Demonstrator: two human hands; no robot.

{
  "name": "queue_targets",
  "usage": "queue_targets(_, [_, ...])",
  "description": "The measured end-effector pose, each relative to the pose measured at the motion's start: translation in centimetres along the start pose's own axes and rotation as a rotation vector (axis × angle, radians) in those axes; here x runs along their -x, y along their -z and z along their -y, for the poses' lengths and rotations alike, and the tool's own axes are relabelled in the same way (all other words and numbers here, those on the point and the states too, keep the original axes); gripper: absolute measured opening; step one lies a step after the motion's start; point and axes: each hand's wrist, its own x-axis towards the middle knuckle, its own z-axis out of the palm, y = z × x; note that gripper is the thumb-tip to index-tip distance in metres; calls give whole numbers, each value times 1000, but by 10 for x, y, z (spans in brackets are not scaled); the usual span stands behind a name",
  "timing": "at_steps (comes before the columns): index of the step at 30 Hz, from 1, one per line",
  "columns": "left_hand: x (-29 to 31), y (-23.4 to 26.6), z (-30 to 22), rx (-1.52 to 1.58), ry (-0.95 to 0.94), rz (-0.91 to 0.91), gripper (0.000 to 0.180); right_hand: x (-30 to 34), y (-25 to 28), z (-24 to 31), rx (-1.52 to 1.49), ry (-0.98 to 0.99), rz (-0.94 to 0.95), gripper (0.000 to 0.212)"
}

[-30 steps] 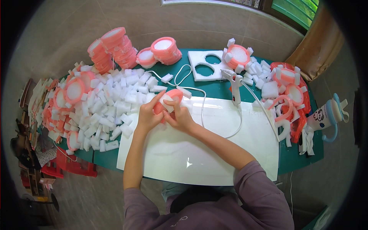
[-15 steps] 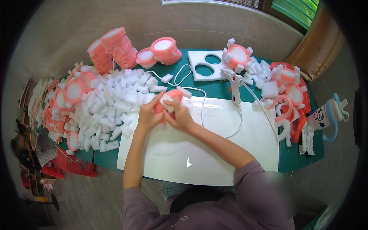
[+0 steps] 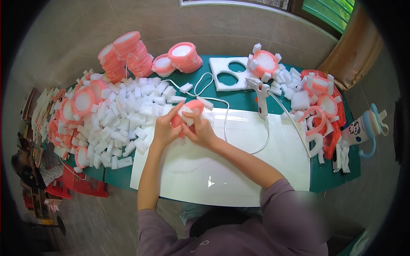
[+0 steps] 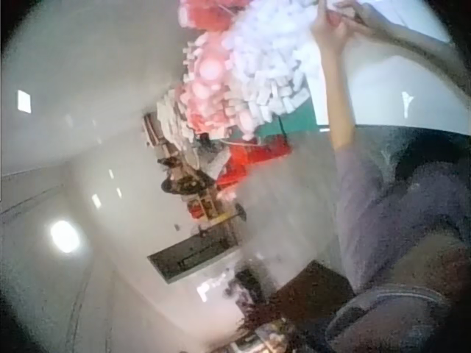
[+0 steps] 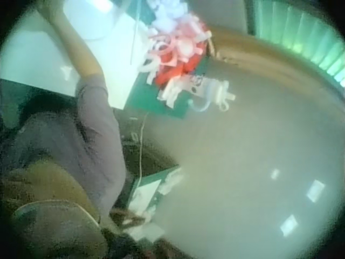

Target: Assembling pink plastic rings and white foam cylinders using a hot glue gun.

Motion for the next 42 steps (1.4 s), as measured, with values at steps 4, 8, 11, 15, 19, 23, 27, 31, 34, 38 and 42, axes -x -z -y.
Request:
queue_targets(4, [1, 0, 1, -11, 14, 13, 64, 1, -1, -2, -4, 11, -7, 38])
queue_targets(8, [0, 1, 1, 4, 12, 11, 64, 0, -2, -1, -4, 15, -18, 38])
queue_targets(11, [0, 1, -1, 2, 10, 11, 64, 1, -4, -3, -23, -10, -50, 37])
queue_targets(15, [1, 0, 1, 10, 16, 14, 64, 2, -4, -5, -12, -10, -40, 37])
queue_targets(19, [0, 0, 0, -16, 4, 6, 64, 1, -3, -3, -11, -12, -41, 36])
queue_targets(23, [0, 0, 3, -8, 11, 13, 64, 0, -5, -3, -8, 22, -68, 36])
queue_targets(27, [0, 0, 3, -3, 6, 18, 63, 0, -4, -3, 7, 20, -57, 36])
queue_targets(31, [1, 0, 2, 7, -6, 6, 63, 2, -1, -3, 23, 5, 10, 40])
queue_targets(34, [1, 0, 2, 16, 5, 13, 63, 2, -2, -5, 10, -7, 11, 40])
queue_targets(38, [1, 1, 2, 5, 23, 28, 63, 2, -1, -4, 27, 1, 20, 40])
queue_targets(42, [0, 0, 2, -3, 9, 15, 63, 2, -2, -5, 30, 20, -1, 40])
